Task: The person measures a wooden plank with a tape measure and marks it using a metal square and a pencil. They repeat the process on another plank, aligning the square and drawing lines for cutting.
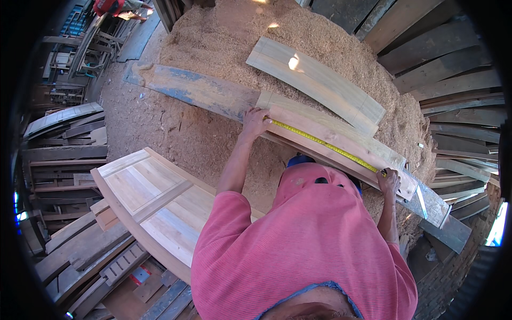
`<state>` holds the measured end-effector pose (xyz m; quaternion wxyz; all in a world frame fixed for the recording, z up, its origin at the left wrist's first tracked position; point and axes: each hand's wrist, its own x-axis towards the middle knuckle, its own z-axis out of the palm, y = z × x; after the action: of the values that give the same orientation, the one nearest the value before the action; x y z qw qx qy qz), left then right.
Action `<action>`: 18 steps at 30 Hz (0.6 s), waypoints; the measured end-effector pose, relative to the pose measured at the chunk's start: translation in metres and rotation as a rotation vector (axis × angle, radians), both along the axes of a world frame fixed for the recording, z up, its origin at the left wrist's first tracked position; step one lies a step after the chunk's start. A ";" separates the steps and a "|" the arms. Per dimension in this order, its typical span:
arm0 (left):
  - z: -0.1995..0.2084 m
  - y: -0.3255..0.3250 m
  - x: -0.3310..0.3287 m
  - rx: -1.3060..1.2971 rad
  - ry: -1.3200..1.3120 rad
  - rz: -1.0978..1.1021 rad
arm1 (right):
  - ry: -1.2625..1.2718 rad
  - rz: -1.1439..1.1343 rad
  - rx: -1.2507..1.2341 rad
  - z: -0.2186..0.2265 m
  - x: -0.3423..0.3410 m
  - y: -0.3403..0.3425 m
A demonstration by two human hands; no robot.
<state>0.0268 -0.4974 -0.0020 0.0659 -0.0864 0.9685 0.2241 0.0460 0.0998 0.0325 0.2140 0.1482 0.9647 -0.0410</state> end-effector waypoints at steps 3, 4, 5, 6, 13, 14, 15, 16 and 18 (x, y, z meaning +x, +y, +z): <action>-0.003 0.000 -0.001 -0.028 -0.019 -0.002 | 0.002 0.003 0.000 -0.001 0.000 0.000; -0.005 0.001 -0.002 -0.042 -0.026 -0.001 | 0.005 0.005 0.015 -0.002 0.001 0.001; -0.008 0.001 -0.003 -0.047 -0.046 0.004 | 0.018 0.012 0.002 -0.002 0.001 0.001; -0.011 -0.001 -0.005 -0.055 -0.067 0.010 | 0.032 0.017 0.004 -0.003 0.002 0.001; -0.016 -0.013 -0.022 -0.162 -0.259 -0.043 | 0.151 0.020 -0.068 -0.008 0.022 0.010; -0.014 -0.011 -0.025 -0.176 -0.294 -0.028 | 0.159 -0.037 -0.044 -0.010 0.026 0.016; -0.011 -0.011 -0.024 -0.145 -0.277 -0.018 | 0.200 -0.062 -0.050 -0.011 0.029 0.025; -0.009 -0.008 -0.025 -0.210 -0.274 -0.019 | 0.191 -0.113 -0.018 -0.008 0.033 0.044; -0.005 -0.005 -0.026 -0.301 -0.297 -0.010 | 0.228 -0.147 0.017 -0.010 0.042 0.078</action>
<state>0.0007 -0.5027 -0.0068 0.1954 -0.1227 0.9711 0.0614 0.0883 0.1779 0.0228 0.0980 0.2144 0.9696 -0.0651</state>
